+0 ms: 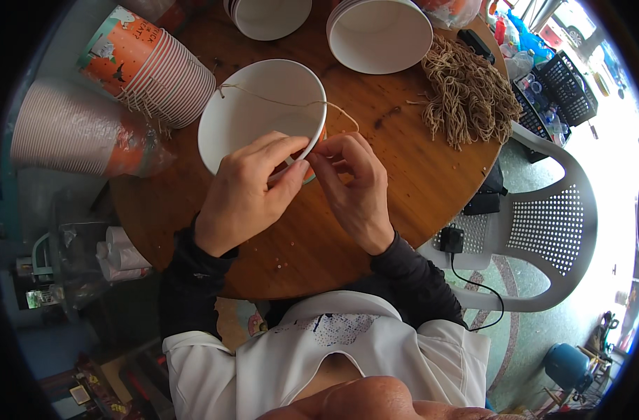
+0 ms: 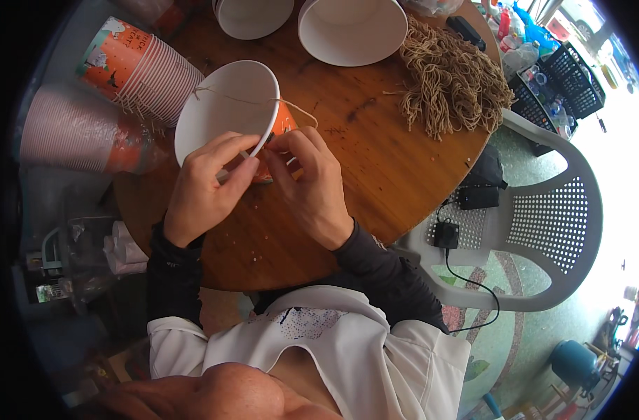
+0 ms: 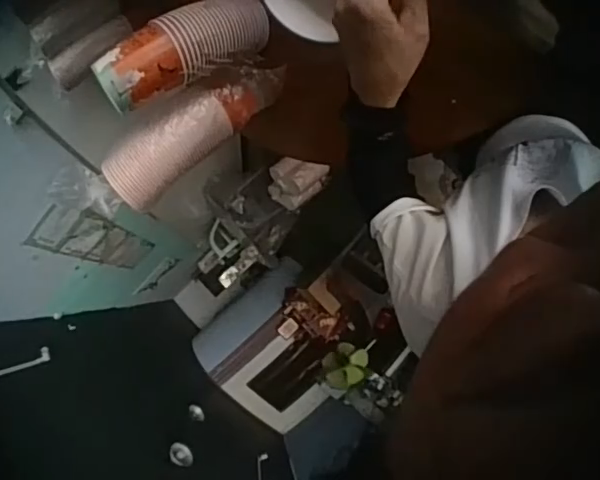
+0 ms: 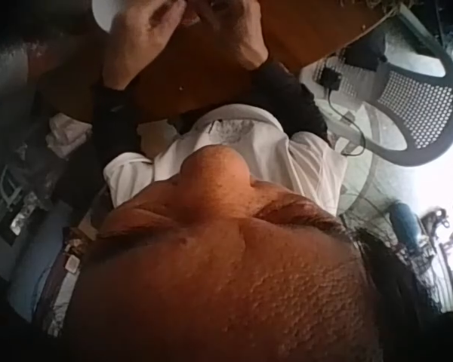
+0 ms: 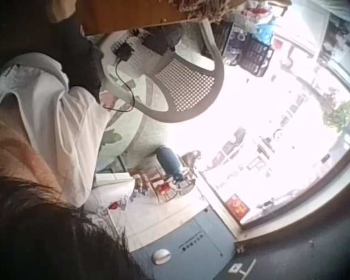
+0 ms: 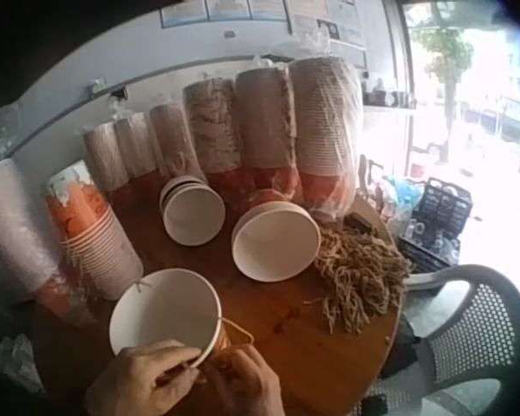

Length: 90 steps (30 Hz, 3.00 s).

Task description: Threading pre-cut strings through holes in paper buckets to create handles for assembly.

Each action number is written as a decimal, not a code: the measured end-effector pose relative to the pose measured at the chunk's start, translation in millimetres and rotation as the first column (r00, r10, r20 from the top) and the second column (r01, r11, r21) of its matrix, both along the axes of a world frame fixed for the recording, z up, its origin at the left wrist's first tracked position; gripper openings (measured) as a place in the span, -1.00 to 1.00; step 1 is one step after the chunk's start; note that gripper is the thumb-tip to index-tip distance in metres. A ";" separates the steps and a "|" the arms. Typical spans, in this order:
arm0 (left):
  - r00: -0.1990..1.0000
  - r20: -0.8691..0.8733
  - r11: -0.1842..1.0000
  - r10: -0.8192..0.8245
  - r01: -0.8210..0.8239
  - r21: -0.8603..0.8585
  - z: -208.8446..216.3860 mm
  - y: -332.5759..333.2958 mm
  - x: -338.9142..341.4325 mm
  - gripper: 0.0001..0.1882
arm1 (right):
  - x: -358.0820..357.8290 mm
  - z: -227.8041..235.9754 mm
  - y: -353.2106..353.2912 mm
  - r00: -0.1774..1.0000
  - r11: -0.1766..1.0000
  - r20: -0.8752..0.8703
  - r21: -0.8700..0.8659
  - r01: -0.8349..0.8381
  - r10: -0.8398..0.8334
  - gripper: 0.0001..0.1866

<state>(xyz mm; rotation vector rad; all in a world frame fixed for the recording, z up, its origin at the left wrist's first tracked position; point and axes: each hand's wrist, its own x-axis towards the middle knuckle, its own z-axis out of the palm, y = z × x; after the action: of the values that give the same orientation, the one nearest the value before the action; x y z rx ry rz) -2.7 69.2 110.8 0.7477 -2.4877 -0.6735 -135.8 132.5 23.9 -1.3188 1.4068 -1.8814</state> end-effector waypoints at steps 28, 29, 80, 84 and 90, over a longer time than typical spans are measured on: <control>0.960 0.103 0.953 -0.259 0.272 -0.136 -2.3 -20.1 32.5 -0.88 | -29.2 57.3 -33.5 0.738 0.931 -0.670 -0.210 -0.299 0.086 -0.70; 0.951 0.100 0.946 -0.294 0.305 -0.114 -1.6 -20.2 34.1 -0.89 | -26.2 58.1 -32.0 0.781 0.945 -0.625 -0.244 -0.216 0.018 -0.70; 0.896 -0.428 0.830 0.119 0.147 0.538 -4.0 -41.1 27.4 -0.82 | -36.3 99.5 2.3 0.678 0.970 -0.722 -0.040 -0.242 0.140 -0.80; 0.905 -0.420 0.754 0.063 0.232 0.615 -3.3 -36.1 25.0 -0.79 | -32.3 95.2 -5.9 0.765 0.978 -0.638 -0.087 -0.191 0.093 -0.80; 0.926 -0.377 0.682 -0.024 0.291 0.671 1.3 -29.1 20.0 -0.80 | -29.9 87.6 -18.3 0.818 0.978 -0.555 -0.038 -0.207 0.152 -0.83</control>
<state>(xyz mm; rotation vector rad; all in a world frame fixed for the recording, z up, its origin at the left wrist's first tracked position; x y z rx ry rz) 17.3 40.1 112.1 0.5825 -1.9320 -1.7527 -165.7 114.1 111.5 -2.0863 1.3855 -1.5176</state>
